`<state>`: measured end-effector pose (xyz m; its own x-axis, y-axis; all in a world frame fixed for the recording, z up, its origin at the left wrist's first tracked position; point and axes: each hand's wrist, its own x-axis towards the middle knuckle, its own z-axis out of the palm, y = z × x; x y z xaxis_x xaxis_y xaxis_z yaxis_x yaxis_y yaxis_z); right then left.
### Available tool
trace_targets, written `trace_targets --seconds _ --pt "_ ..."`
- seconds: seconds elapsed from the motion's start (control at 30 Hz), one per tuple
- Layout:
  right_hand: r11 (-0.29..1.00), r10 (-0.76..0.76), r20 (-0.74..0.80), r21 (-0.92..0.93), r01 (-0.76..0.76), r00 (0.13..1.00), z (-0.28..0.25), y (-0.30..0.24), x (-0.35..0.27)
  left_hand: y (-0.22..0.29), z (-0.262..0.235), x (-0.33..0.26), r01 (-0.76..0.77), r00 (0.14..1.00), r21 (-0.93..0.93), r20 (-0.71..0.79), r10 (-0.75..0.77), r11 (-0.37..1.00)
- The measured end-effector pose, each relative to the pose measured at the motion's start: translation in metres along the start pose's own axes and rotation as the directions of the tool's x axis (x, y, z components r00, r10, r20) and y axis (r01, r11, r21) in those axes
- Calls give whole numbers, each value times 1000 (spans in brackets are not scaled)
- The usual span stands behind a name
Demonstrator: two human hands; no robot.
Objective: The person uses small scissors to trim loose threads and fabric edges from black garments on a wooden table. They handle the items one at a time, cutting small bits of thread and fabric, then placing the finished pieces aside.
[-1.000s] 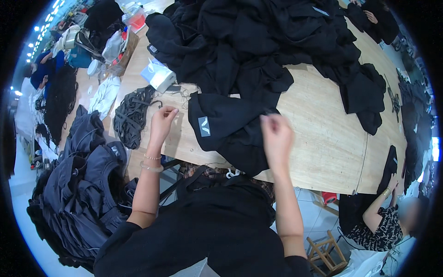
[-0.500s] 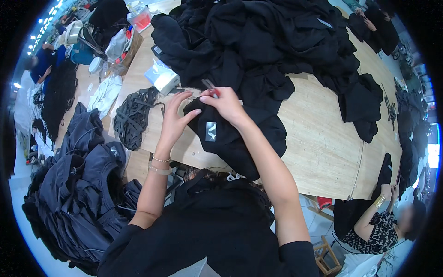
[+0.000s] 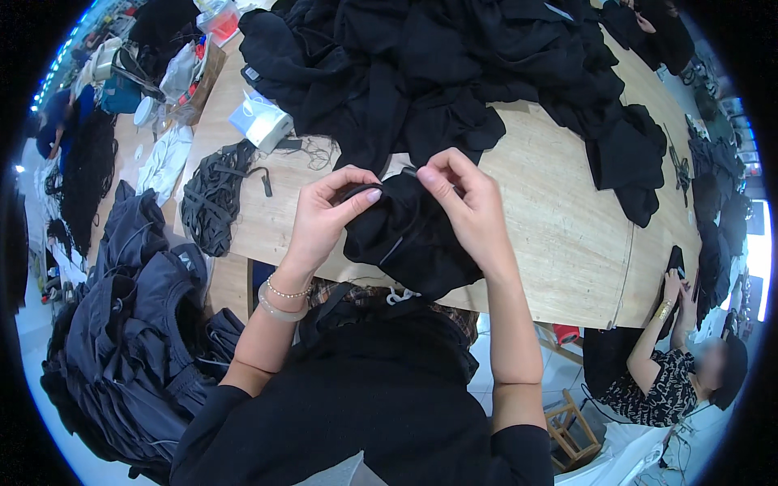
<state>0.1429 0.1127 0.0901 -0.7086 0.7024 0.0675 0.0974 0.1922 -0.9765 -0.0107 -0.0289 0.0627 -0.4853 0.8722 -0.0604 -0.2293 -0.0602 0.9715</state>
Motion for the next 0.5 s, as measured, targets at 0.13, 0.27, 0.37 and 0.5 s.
trace_targets --seconds 0.13,0.27,0.37,0.5 --pt "940 -163 12 -303 159 987 -5 -19 -2 11 3 -4 16 1000 -8 12 -16 1000" --pt "919 -224 16 -329 216 975 0 -23 -4 11 6 -6 36 999 -75 14 -35 997" --pt "925 -236 -9 -308 222 972 7 -23 -5 9 5 -6 56 998 -114 10 -55 992" --pt "917 -266 -5 -308 252 964 13 -23 -5 13 7 -8 36 999 -125 23 -34 992"
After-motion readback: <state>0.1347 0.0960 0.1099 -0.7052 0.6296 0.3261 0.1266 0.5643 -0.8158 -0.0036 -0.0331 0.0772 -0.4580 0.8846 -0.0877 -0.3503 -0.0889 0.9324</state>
